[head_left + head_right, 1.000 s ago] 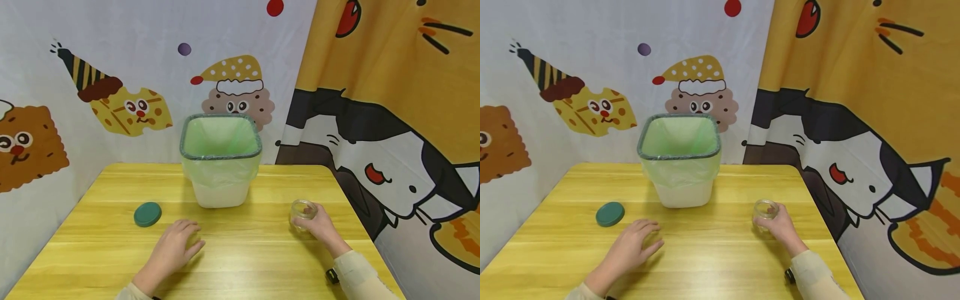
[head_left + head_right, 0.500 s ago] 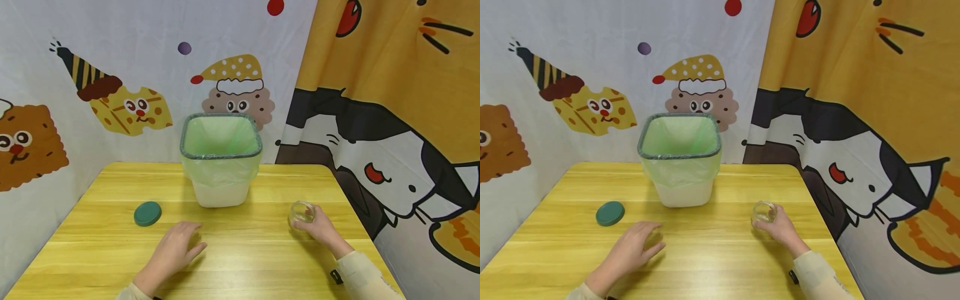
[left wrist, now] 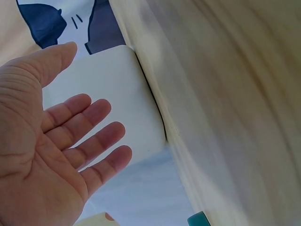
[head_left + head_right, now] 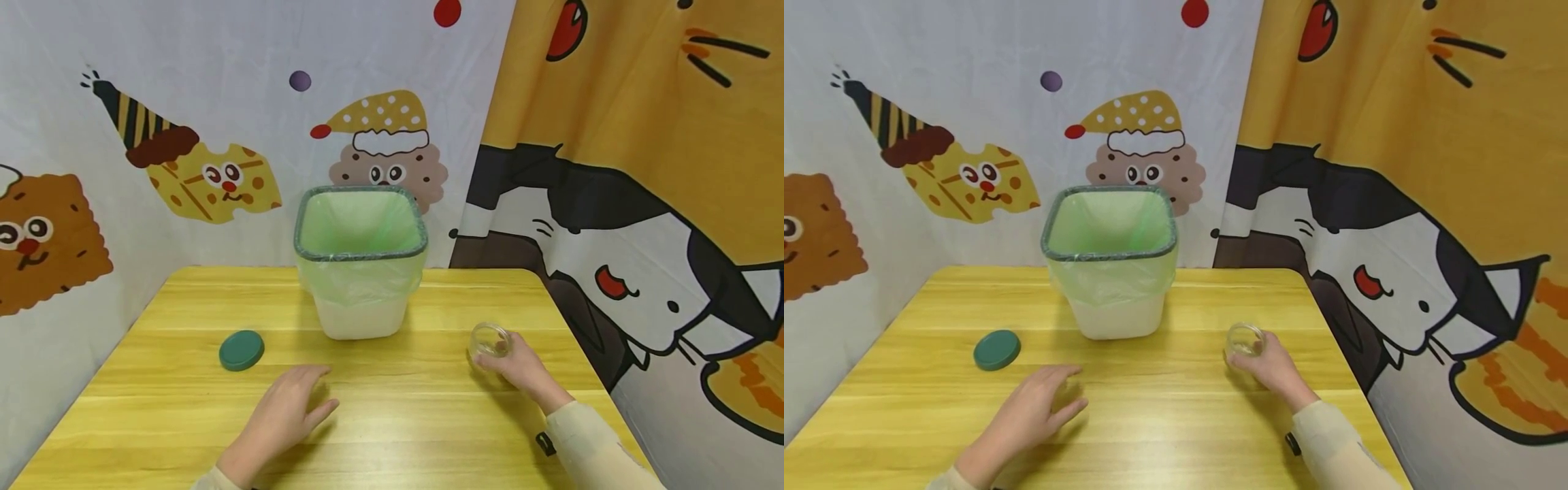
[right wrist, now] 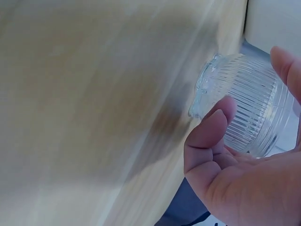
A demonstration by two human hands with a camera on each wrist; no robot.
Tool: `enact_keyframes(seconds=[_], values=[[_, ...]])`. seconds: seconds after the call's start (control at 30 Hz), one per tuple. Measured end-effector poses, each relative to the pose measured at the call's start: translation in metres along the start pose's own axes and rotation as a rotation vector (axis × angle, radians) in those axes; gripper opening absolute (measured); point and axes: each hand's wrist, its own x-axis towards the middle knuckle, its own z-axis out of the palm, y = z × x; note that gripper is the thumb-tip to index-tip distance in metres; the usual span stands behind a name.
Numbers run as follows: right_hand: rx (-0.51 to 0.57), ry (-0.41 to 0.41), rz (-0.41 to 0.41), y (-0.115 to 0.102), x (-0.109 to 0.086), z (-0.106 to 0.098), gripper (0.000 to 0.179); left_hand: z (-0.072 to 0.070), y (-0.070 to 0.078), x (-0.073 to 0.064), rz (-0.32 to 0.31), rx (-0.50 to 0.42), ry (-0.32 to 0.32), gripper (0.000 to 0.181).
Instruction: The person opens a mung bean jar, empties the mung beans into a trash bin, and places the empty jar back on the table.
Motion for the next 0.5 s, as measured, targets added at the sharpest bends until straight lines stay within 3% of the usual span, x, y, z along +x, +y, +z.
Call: enact_keyframes(seconds=[0.2,0.5], values=[[0.007,0.006,0.025,-0.011,0.022,0.004,0.107,-0.001,0.002,-0.001,-0.001,0.004,0.001,0.052],[0.067,0.047,0.030,-0.029,0.072,0.012,0.098,0.002,0.003,-0.003,-0.007,-0.027,-0.008,0.053]])
